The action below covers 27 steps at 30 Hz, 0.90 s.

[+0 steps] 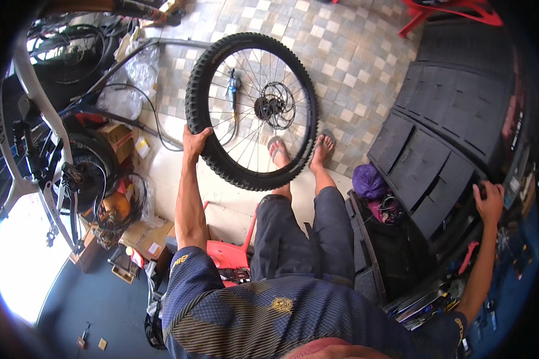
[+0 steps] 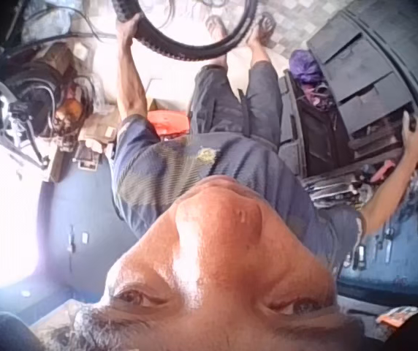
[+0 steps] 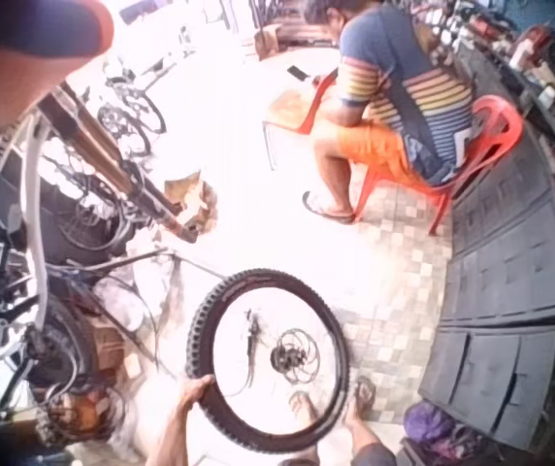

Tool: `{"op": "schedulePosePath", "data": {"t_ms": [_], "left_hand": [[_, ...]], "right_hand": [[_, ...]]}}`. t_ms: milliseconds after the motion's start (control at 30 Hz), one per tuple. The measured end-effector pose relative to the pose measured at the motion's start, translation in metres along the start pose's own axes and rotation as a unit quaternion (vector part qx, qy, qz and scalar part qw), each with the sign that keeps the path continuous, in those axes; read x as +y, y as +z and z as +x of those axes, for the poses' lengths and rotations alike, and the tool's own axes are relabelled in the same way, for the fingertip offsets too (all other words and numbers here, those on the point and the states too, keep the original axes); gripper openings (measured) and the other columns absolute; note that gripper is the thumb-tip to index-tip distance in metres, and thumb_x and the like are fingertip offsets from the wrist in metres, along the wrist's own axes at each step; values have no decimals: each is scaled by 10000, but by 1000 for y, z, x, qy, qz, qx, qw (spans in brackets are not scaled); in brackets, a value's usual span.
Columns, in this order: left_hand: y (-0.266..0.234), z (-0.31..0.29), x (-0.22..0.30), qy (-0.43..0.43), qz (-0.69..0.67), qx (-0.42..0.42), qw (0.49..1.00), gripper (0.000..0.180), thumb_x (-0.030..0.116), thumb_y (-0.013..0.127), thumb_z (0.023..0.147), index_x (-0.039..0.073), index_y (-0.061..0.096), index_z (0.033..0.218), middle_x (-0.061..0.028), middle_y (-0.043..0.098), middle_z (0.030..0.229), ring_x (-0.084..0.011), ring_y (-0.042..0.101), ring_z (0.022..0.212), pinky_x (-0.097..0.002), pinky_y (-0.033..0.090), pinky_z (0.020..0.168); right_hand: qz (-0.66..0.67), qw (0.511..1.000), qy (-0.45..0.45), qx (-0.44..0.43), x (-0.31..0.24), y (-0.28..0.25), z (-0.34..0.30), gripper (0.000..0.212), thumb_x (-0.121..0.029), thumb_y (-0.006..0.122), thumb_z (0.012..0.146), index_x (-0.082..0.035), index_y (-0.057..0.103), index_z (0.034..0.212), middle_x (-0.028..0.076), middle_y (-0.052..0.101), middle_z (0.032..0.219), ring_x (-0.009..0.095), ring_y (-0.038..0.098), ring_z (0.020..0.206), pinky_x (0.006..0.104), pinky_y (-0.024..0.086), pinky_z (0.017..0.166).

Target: The person holds a bicycle wheel and uses a floor pump to inflate the tire. They repeatedly attach the pump head, pump air into the tire, and check the pressure gauge before detaching the pump.

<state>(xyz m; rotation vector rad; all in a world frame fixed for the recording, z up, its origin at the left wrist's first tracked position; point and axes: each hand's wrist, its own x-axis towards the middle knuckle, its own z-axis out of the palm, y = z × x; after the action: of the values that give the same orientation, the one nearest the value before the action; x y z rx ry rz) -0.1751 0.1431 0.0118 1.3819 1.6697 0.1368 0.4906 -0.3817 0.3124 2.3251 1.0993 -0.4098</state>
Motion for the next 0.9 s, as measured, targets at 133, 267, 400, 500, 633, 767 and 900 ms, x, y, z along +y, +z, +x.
{"op": "schedulePosePath", "data": {"t_ms": [133,267,400,500,633,767,900], "left_hand": [[7,13,75,117,115,-61,985,754,335,846,643,-121,553,1166,-284,692,1041,-345,700,964,-404,561,849],[25,24,173,83,238,-174,952,882,410,855,659,-181,510,1216,-299,685,1023,-343,702,941,-407,570,806],[33,-7,149,168,-102,-165,967,827,447,828,820,-40,470,1385,-203,665,1128,-232,672,965,-353,556,808],[26,-59,42,256,-43,-163,952,923,367,907,747,8,402,1431,-210,624,1243,-293,638,1096,-391,519,946],[49,-119,27,168,64,-10,984,978,317,862,747,-9,269,1452,-304,629,1157,-396,654,1045,-463,524,905],[29,-68,74,224,34,-59,972,783,201,799,722,-36,368,1331,-267,651,1034,-341,663,921,-440,544,832],[-14,13,102,184,137,-132,964,804,233,841,659,-54,409,1274,-243,657,1027,-333,663,936,-423,548,857]], "right_hand": [[48,983,-104,141,-3,-3,-4,296,-332,751,891,-54,667,946,110,589,733,330,557,784,426,438,863],[39,983,-98,152,-6,-6,-4,325,-365,741,896,-51,669,938,109,588,719,331,555,768,427,436,861],[41,983,-91,156,-10,-10,-8,351,-388,736,898,-44,673,928,119,603,715,332,566,749,430,439,881],[53,977,-108,178,-11,-10,-3,354,-388,736,896,-42,669,925,119,596,707,330,560,739,433,437,876],[60,981,-94,156,-10,-12,-11,336,-368,743,892,-44,661,924,112,580,693,328,551,733,432,436,853],[53,983,-83,155,-13,-17,-11,339,-366,745,893,-39,659,924,113,586,695,328,556,728,437,440,859],[50,979,-95,175,-11,-16,-6,372,-400,725,904,-39,634,891,113,583,683,328,564,712,423,440,869]]}}
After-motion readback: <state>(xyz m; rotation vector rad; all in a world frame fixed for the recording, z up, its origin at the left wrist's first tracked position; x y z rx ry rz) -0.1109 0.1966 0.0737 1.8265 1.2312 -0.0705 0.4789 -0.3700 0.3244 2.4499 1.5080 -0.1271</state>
